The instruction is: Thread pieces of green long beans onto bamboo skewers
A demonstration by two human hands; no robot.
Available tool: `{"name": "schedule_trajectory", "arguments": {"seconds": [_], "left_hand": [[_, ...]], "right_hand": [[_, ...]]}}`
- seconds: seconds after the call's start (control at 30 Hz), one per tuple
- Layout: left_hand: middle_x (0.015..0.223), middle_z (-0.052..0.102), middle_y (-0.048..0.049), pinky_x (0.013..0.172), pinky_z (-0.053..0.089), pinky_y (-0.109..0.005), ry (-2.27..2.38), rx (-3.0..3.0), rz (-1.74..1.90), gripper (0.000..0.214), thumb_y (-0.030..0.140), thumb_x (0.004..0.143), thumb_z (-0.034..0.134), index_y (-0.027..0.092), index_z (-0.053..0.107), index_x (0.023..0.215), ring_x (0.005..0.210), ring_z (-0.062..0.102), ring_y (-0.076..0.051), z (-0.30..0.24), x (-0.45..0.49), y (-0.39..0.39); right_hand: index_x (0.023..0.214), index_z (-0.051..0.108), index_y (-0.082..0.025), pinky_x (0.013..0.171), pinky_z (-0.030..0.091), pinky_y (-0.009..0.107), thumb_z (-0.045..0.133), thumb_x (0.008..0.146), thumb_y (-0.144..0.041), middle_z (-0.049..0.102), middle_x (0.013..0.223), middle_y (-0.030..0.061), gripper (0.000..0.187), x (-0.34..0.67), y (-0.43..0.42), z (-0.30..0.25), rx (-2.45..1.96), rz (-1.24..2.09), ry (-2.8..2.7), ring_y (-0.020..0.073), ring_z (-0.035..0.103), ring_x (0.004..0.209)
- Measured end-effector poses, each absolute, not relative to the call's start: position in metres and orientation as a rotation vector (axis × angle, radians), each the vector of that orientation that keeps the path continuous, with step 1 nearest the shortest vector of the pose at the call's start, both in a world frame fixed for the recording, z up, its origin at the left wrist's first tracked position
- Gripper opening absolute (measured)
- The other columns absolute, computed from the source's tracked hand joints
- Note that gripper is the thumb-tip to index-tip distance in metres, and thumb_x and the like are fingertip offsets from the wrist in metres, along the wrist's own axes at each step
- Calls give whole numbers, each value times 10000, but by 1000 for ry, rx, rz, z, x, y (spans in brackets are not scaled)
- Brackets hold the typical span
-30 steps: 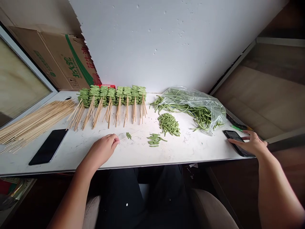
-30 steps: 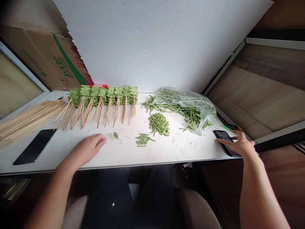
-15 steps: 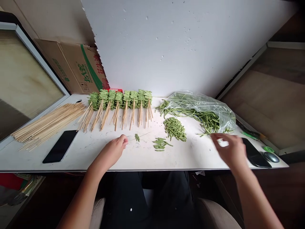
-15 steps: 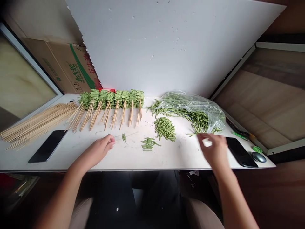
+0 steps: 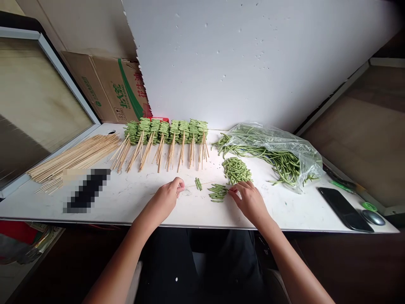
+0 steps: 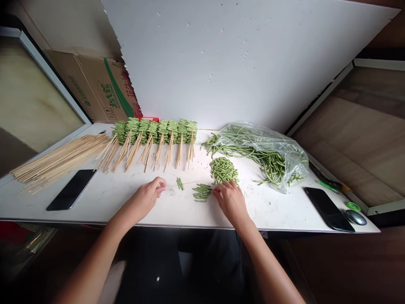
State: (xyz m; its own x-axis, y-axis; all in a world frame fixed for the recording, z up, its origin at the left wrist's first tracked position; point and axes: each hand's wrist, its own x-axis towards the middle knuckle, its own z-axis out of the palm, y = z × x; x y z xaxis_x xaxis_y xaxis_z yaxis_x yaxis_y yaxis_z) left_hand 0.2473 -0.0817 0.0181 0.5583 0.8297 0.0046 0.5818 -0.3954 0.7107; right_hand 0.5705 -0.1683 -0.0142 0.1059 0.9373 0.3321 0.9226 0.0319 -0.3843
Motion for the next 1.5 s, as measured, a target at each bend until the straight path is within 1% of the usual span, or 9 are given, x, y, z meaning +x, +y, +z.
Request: {"name": "schedule_trajectory", "arguments": {"seconds": [0.17,0.27,0.37,0.5,0.63,0.8,0.9,1.1,1.5], "left_hand": [[931,697,-29,740,538,-214,1047,2174,671,231,100,1011,404,241,573,1082,959,740,-174,14,255,-83],[858,670,-14,764,547,-224,990,2226,767,212,129,1034,425,230,605,1083,900,720,-164,10,256,-82],[873,677,-16,762,548,-230,955,2254,810,202,142,1043,435,222,618,1074,849,700,-153,6,258,-82],[885,691,-13,729,533,-230,935,2271,830,201,150,1047,443,220,631,1068,778,670,-137,4,261,-85],[881,693,-7,700,515,-234,930,2283,806,195,183,1054,459,227,647,1078,760,660,-136,2,264,-86],[854,685,-2,678,496,-240,939,2278,794,200,269,1077,467,228,663,1071,753,657,-139,1,265,-86],[845,678,-1,688,493,-243,942,2271,783,223,296,1087,456,229,668,1075,764,655,-140,0,265,-86],[852,675,-1,686,484,-238,956,2265,758,234,296,1087,445,236,671,1079,775,650,-139,-3,265,-87],[849,687,-16,685,502,-252,907,2349,808,237,218,1066,439,224,675,1074,752,661,-149,-5,265,-86]], "right_hand": [[930,783,-235,642,498,346,765,870,-588,756,864,75,359,556,-162,-7,-1588,737,-1188,227,642,753],[925,813,-230,658,535,284,906,748,-514,758,879,47,348,549,-159,-5,-1246,1120,-807,158,635,730],[957,834,-223,679,561,201,948,727,-412,754,879,22,320,543,-159,-5,-1048,1278,-572,102,632,728],[990,834,-192,658,562,125,939,756,-344,741,835,8,298,537,-163,-4,-950,1338,-431,71,645,712],[952,823,-196,636,570,124,916,790,-340,740,825,0,236,533,-166,-4,-945,1360,-422,76,687,734],[962,806,-226,669,606,207,880,822,-435,794,1073,51,262,531,-169,-4,-966,1367,-517,195,762,1044],[976,805,-224,690,610,227,855,848,-447,799,1149,78,262,531,-170,-4,-978,1358,-541,231,761,1110],[984,810,-220,713,609,227,842,863,-427,813,1116,79,242,531,-171,-3,-1004,1353,-522,222,769,1085],[935,813,-189,568,566,229,880,807,-464,833,992,120,311,529,-172,-1,-1127,1187,-583,269,815,951]]}}
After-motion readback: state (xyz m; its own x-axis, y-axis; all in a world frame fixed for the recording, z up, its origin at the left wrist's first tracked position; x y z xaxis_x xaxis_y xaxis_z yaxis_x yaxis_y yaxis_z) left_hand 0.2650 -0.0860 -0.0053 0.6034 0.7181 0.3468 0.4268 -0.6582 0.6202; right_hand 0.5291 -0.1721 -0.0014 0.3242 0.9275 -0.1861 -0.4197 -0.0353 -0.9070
